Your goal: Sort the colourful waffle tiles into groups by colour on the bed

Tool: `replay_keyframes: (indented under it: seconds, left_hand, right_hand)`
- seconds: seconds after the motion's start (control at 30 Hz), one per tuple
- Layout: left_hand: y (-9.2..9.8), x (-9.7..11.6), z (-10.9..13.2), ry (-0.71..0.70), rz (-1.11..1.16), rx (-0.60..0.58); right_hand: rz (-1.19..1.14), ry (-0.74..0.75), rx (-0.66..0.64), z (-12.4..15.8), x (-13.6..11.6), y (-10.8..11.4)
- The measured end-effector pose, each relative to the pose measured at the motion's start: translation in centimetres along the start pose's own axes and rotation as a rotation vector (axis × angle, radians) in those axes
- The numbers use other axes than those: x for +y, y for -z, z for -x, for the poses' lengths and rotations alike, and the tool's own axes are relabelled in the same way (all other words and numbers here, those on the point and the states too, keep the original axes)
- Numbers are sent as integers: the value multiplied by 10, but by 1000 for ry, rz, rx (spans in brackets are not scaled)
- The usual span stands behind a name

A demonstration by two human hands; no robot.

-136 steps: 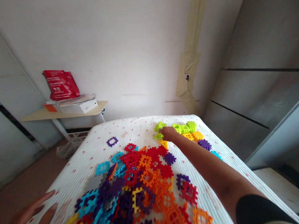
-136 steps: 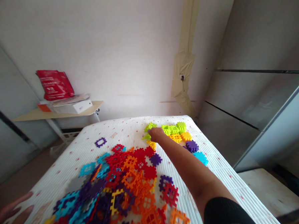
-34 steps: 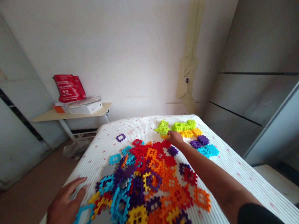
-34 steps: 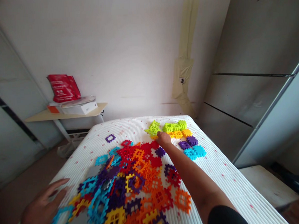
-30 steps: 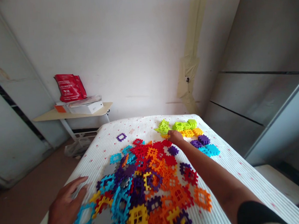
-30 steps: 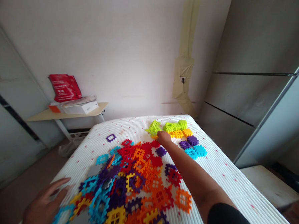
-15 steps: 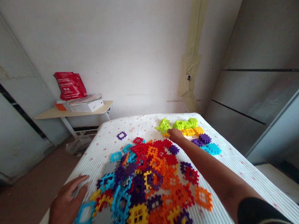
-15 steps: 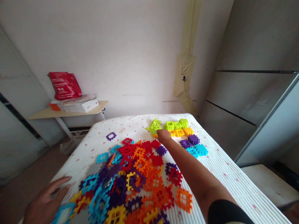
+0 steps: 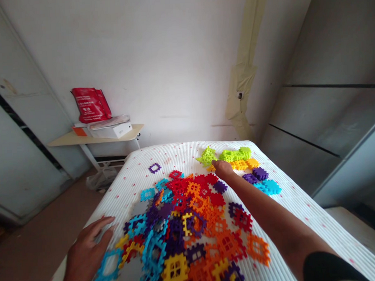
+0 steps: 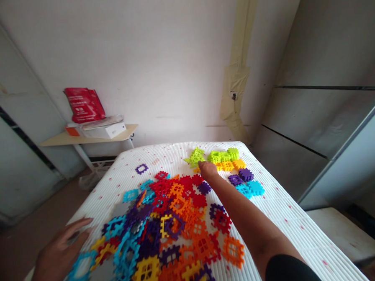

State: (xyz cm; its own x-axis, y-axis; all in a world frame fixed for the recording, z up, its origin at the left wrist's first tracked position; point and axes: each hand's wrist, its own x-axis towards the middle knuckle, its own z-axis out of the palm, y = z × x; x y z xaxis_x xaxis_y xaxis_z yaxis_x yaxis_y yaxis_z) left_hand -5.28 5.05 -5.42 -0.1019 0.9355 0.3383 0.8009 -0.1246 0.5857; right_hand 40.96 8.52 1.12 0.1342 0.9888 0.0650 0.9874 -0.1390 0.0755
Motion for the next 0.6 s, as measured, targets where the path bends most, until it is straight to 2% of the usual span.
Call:
replay_keyframes:
  seconds: [0.13, 0.3, 0.43, 0.6]
  left_hand:
    - [2, 3, 1, 24, 12, -22]
    - [2, 6, -1, 19, 3, -23]
    - [0, 5, -1, -6, 10, -29]
    - [1, 10, 1, 13, -2, -9]
  right_hand:
    - [8, 13, 73, 18, 7, 18]
    - [-10, -36, 172, 51, 33, 32]
    - [-25, -47, 164, 81, 47, 22]
    - [-85, 61, 189, 118, 51, 1]
